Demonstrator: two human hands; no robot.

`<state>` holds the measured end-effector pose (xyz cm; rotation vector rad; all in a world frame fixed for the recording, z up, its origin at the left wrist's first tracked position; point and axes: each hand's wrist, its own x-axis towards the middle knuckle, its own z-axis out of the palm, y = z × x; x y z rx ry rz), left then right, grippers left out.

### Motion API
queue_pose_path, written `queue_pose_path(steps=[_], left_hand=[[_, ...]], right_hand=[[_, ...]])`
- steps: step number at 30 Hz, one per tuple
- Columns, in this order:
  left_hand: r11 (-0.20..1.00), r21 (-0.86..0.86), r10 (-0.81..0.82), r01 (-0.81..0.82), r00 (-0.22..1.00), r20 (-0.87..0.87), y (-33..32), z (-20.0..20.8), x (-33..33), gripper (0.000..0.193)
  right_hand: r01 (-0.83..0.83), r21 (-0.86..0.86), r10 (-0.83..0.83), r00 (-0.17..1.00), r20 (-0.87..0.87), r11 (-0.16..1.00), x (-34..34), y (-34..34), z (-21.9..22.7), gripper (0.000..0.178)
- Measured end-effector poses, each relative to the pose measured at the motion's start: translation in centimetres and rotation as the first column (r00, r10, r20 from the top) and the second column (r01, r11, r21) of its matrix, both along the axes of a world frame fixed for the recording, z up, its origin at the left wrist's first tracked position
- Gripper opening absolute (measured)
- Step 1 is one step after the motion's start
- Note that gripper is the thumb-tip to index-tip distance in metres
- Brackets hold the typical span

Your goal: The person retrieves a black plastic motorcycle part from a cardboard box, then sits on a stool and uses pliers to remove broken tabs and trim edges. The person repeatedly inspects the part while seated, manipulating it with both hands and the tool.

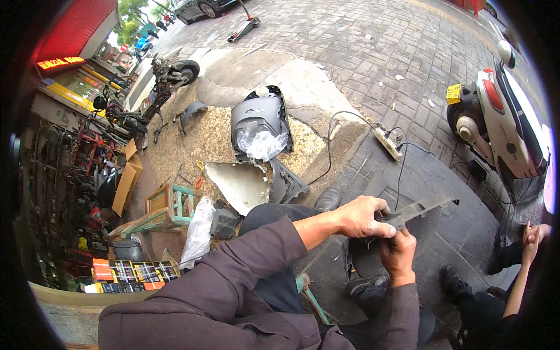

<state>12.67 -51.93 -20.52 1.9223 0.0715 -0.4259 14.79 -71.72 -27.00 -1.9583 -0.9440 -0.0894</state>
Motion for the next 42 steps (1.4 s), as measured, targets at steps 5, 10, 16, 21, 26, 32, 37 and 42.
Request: queue_pose_path(steps=[5,10,16,21,26,32,37,42], left_hand=[[0.996,0.082,-0.028,0.024,0.999,0.043,-0.9,1.3,0.2,0.066],[0.978,0.203,0.022,-0.049,0.991,0.131,-0.8,1.0,1.0,0.067],[0.791,-0.539,0.293,-0.289,0.953,-0.081,2.7,-0.3,1.5,0.041],[0.421,-0.859,0.344,-0.29,0.928,-0.144,6.2,-0.1,1.5,0.027],[0.319,-0.916,0.337,-0.242,0.933,-0.129,8.2,0.2,1.8,0.04],[0.302,-0.907,0.385,-0.294,0.908,-0.166,7.7,0.8,2.1,0.043],[0.386,-0.793,0.666,-0.472,0.737,-0.114,5.8,-0.1,1.8,0.052],[0.886,-0.281,0.463,-0.369,0.73,0.503,5.8,-0.6,2.2,0.057]], right_hand=[[0.098,0.025,-0.077,0.896,-0.438,0.995,0.9,0.5,0.6,0.014],[0.248,0.063,-0.192,0.867,-0.46,0.967,1.3,2.4,2.3,0.018],[0.409,-0.083,-0.414,0.856,-0.309,0.909,2.5,-1.9,5.0,0.025],[0.579,-0.387,-0.685,0.684,-0.249,0.718,4.7,-7.5,3.9,0.043],[0.62,-0.38,-0.723,0.524,-0.451,0.686,5.9,-10.9,0.8,0.063],[0.543,-0.007,-0.139,0.202,-0.969,0.839,4.6,-10.1,0.8,0.044],[0.599,0.211,0.122,0.185,-0.975,0.773,4.3,-8.6,1.7,0.028],[0.699,0.421,0.311,0.288,-0.906,0.579,3.8,-7.5,2.7,0.025]])
